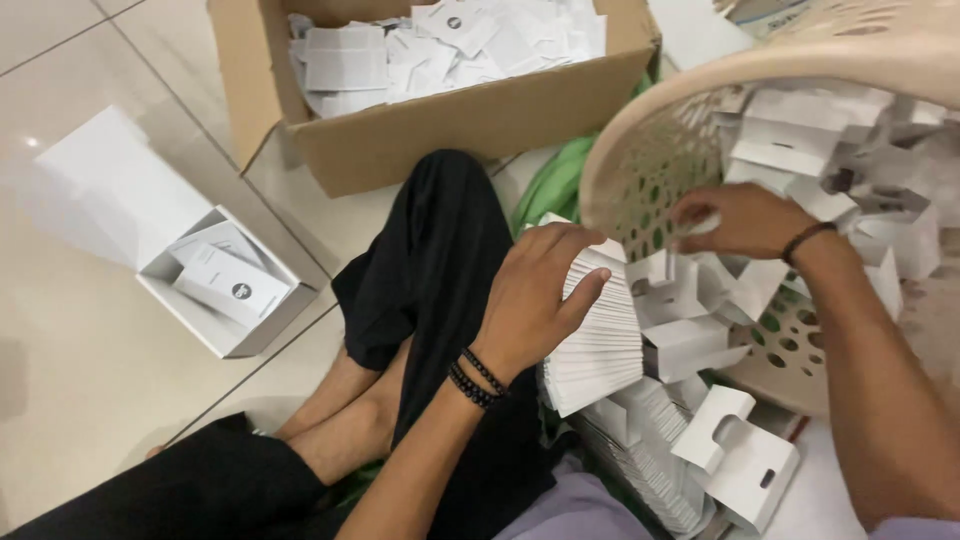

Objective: The person packages electronic items and documentation into small white boxes.

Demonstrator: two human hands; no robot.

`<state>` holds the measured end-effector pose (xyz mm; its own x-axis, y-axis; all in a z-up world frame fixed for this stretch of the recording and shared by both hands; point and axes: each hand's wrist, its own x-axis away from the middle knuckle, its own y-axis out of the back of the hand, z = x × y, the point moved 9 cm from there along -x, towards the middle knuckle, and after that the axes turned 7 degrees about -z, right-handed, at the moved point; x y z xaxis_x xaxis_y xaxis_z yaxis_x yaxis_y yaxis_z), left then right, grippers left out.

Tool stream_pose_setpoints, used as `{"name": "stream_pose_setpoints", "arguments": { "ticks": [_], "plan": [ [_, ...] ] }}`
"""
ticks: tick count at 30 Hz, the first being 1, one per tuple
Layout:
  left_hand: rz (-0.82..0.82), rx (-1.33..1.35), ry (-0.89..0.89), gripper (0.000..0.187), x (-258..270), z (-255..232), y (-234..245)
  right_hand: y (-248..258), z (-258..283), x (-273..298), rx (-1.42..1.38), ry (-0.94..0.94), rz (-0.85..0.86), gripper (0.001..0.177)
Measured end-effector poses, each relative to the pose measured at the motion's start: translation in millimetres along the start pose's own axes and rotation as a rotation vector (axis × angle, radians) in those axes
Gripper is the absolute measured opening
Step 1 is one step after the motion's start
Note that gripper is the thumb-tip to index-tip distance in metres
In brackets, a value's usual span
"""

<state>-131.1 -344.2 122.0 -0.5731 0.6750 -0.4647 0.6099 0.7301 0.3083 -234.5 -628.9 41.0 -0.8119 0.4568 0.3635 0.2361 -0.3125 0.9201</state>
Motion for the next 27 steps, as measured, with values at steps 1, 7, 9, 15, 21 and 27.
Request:
{"name": "stream_pose_setpoints", "arguments": {
  "ticks": [1, 7, 9, 15, 21, 27],
  "plan": [
    [0.013, 0.008, -0.009, 0.032, -1, 0, -10, -4, 3, 5, -0.005, -0.016, -0.006, 0.054],
    [0.064, -0.009, 0.017, 0.032, 8, 8, -17, -55, -16, -1, -0.088, 0.084, 0.214, 0.054],
    [0.027, -0.053, 0.018, 0.031, 12, 10, 2, -18, -33, -6, -0.098, -0.013, 0.026, 0.033],
    [-0.076, -0.063, 0.047, 0.03, 19, 9, 34, 31, 39, 24, 0.18, -0.085, 0.111, 0.058],
    [-0.069, -0.036, 0.072, 0.03, 36, 8, 29, -86, 22, -2, 0.547, 0.104, 0.038, 0.05],
    [-0.082, 0.013, 0.151, 0.028, 43, 9, 27, 74, 46, 51, 0.484, -0.187, -0.109, 0.031]
  ]
}}
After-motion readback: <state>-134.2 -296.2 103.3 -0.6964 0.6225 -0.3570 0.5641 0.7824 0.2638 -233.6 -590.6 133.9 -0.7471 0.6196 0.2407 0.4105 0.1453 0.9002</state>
